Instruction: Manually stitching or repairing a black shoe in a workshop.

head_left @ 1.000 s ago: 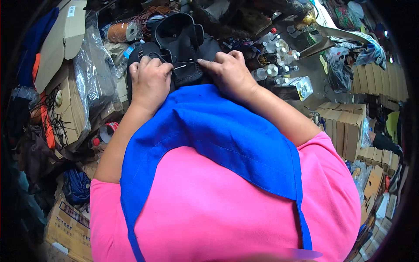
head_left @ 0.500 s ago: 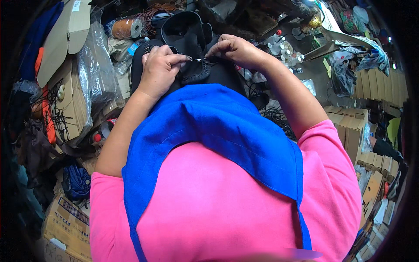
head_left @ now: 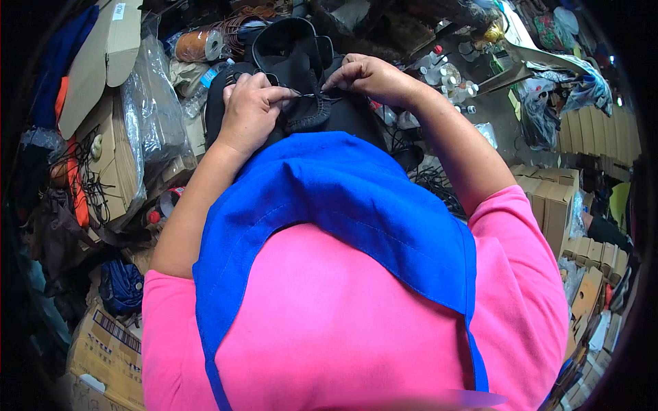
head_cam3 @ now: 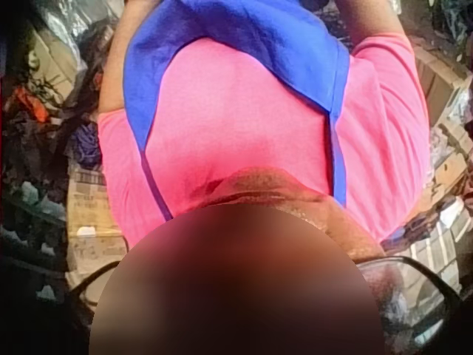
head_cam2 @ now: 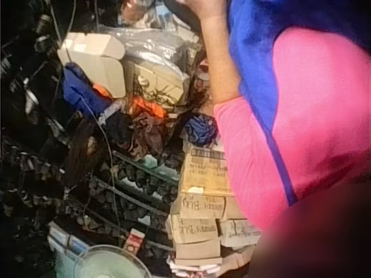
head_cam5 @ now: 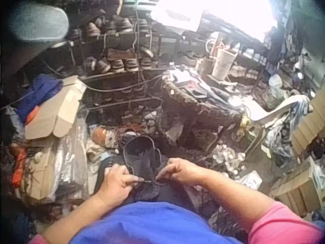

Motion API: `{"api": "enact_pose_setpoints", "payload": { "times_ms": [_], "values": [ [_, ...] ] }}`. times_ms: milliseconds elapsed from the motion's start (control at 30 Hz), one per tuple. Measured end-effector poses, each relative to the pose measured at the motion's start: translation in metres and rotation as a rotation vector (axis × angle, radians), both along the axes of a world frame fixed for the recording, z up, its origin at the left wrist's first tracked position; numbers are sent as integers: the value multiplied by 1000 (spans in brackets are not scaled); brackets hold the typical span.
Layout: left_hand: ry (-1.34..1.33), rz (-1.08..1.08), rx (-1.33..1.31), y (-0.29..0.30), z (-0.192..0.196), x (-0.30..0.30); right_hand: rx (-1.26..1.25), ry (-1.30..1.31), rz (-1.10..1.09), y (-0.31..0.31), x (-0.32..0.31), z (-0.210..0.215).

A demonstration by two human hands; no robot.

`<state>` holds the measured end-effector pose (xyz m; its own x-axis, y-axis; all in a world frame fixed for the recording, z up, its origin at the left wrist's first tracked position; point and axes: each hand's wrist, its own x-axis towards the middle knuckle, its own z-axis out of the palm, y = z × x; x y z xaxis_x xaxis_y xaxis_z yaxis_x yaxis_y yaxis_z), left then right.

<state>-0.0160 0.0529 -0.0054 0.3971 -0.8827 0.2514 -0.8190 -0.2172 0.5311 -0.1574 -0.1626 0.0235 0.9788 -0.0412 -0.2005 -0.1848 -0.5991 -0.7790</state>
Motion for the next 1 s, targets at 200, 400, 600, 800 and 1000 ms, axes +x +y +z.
{"api": "enact_pose_setpoints", "payload": {
  "times_ms": [200,400,600,800,1000],
  "values": [
    [12,-2,37,-4,2,-4,74,9,-4,-3,-2,-8],
    [83,-74,23,-14,1,2,76,-2,13,-2,-1,-10],
    [-65,-83,-129,1,14,-12,-47,-75,-32,14,-16,-3],
    [170,93,97,-7,8,-15,437,65,-259,17,-9,-12],
    [414,103,211,-21,2,-15,520,17,-250,16,-1,-18]
  ]
}}
